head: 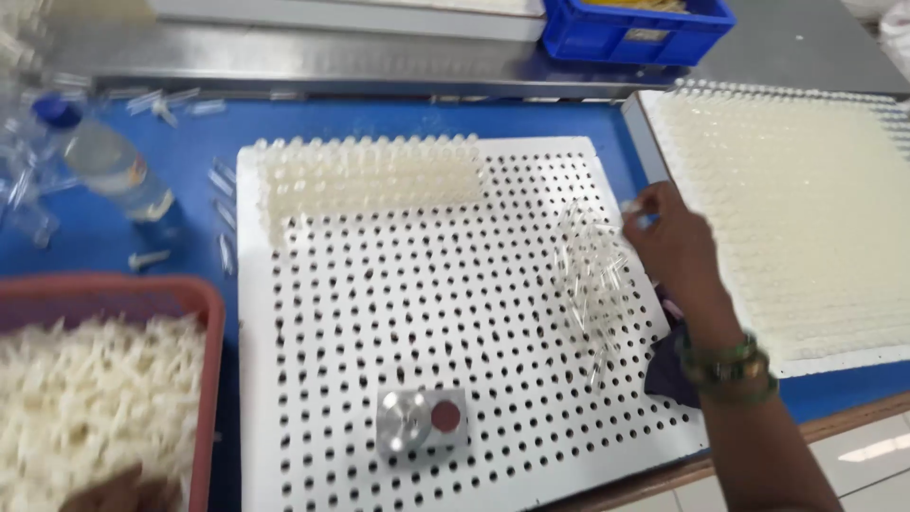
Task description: The person sits at a factory workbench assembling small plastic components. They pick white plastic parts from a red basket, press each part into a small metal fixture on a perforated board, attach clear plastic tubes to the parts, and place finished assemblies with others on the board.
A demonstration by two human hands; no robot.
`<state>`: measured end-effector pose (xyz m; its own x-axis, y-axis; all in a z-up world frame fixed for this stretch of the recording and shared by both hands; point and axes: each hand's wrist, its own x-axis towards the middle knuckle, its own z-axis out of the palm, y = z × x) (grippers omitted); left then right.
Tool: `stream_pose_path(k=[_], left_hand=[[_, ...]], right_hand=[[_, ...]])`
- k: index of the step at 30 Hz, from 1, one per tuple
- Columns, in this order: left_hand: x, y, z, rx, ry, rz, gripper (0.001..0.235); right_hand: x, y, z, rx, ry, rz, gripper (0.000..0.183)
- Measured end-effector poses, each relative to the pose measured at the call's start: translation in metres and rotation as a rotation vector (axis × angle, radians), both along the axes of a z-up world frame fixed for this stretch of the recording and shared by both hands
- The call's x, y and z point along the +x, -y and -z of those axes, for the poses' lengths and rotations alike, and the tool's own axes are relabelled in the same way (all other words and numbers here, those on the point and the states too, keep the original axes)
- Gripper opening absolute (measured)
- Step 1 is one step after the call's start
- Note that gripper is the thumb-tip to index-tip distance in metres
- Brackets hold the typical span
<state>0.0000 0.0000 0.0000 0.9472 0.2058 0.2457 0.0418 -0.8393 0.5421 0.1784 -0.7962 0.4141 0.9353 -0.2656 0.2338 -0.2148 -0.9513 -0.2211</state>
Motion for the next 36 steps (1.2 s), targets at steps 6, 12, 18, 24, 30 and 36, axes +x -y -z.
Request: stream_pose_path(k=[6,12,18,24,30,36], left_hand=[[-0.007,0.228,-0.337,0.256,-0.296,-0.274,0.015],[-0.020,0.241,-0.363,0.094,0.009,-0.340,0.011],[-0.020,0.241,-0.360,-0.043,0.257,-0.276,0.007],[-0.023,0.248,-0.368,-0.094,0.281,-0.217,0.007],[-0.026,0.248,-0.381,-0.259,0.308,-0.144,0.020],[-0.029,0.248,-0.391,-0.508,0.283,-0.107,0.016]], right_hand=[[-0.044,-0.112,-0.004,0.194,-0.269,-0.358,0.034],[-0.046,-0.117,0.016,0.185,-0.254,-0.521,0.029],[-0.101,-0.148,0.001,0.474,-0.111,-0.560,0.024],[-0.157,-0.183,-0.008,0.731,-0.126,-1.028,0.026],[-0.159,-0.195,-0.007,0.463,-0.054,-0.809,0.018],[-0.143,-0.192,-0.001,0.393,-0.064,-0.720,0.022]])
